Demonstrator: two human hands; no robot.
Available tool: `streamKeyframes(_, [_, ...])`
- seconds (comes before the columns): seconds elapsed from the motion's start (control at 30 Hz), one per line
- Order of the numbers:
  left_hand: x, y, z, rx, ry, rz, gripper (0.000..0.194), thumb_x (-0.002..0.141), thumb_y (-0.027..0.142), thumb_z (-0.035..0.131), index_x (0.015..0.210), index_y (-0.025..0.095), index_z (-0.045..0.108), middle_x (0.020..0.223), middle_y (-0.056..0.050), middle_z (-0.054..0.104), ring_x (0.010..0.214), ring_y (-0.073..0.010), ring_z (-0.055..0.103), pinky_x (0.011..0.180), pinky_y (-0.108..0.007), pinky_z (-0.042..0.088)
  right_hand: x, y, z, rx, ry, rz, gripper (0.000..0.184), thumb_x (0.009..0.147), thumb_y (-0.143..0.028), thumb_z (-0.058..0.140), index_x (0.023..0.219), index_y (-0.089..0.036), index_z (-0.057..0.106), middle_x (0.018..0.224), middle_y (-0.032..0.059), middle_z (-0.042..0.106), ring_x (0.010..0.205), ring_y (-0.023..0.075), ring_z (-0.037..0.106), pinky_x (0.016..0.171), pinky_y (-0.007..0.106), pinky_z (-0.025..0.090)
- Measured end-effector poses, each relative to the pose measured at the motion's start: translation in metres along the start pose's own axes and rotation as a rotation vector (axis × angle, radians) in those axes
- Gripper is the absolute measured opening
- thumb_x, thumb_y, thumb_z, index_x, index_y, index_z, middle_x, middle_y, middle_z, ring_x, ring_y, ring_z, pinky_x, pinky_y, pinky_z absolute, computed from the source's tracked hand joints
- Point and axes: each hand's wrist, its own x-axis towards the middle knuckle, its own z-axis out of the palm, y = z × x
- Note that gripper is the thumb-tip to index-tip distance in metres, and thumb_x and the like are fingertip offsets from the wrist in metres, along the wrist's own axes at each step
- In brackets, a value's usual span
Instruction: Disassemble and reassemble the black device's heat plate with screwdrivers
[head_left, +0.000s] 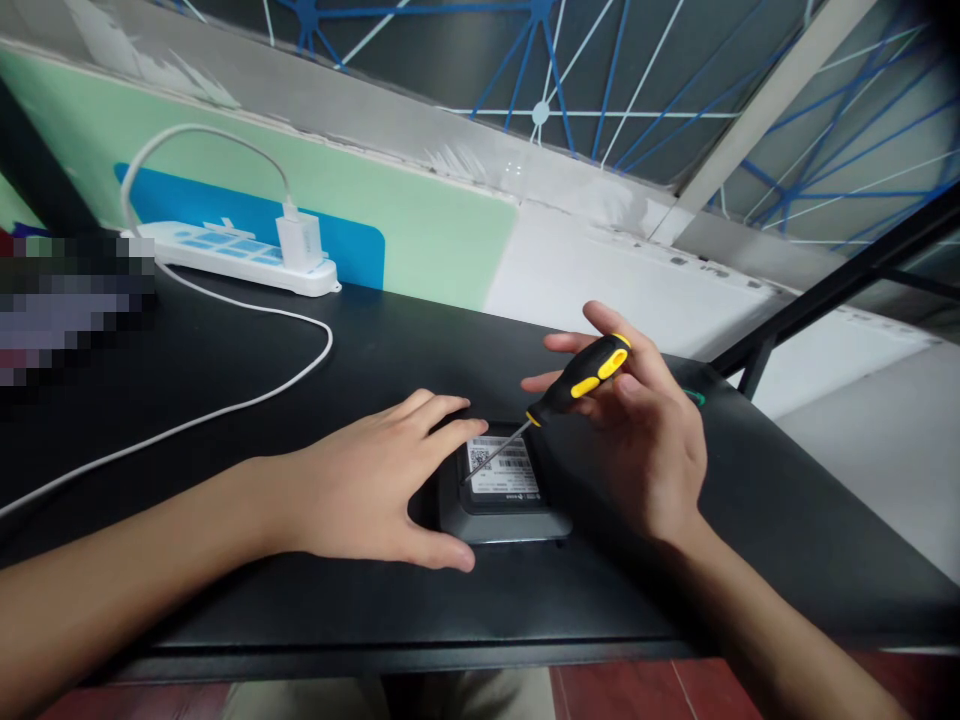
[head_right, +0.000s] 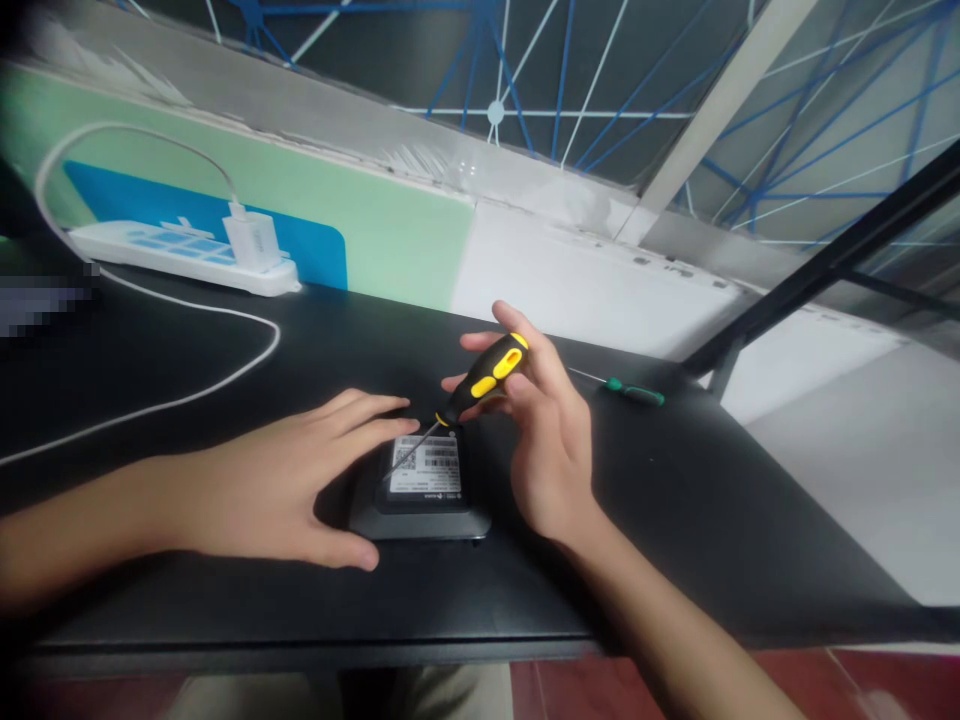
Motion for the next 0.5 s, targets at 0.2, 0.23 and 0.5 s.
streamKeyframes(0.2, [-0.0026,0.0000,-0.0002,-0.006,0.004,0.007,0.097,0.083,0.073,0.070,0.159,0.021,0.038,0.169,-0.016,0.033,0.155,-0.0403,0.032,0.122,-0.057,0.038,0.0008,0.0026,0.0007,-0.081,0.006,-0.085,0.033,0.097,-0.035,0.064,0.130,-0.036,0.067,0.102,0.0009,0.073,0.076,0.0152,0.074,0.064,0.032,0.064])
streamKeyframes(0.23, [-0.0027,-0.0005,0.0002,-0.005,0.007,0.009,0.098,0.083,0.074,0.070,0.160,0.021,0.038,0.169,-0.017,0.033,0.155,-0.0402,0.031,0.122,-0.057,0.038,0.0012,0.0031,0.0009,-0.109,0.006,-0.117,0.033,0.096,-0.037,0.067,0.128,-0.037,0.067,0.095,-0.0001,0.070,0.070,0.0135,0.070,0.061,0.031,0.064])
streamKeyframes(0.5, [-0.0013,-0.0002,-0.0003,0.013,-0.001,0.012,0.099,0.084,0.074,0.069,0.161,0.021,0.036,0.169,-0.015,0.033,0.155,-0.0381,0.032,0.123,-0.054,0.038,-0.0006,0.0031,0.0014,-0.098,-0.027,-0.104,0.038,0.097,-0.046,0.064,0.134,-0.039,0.062,0.106,0.0009,0.070,0.078,0.0161,0.075,0.063,0.033,0.064])
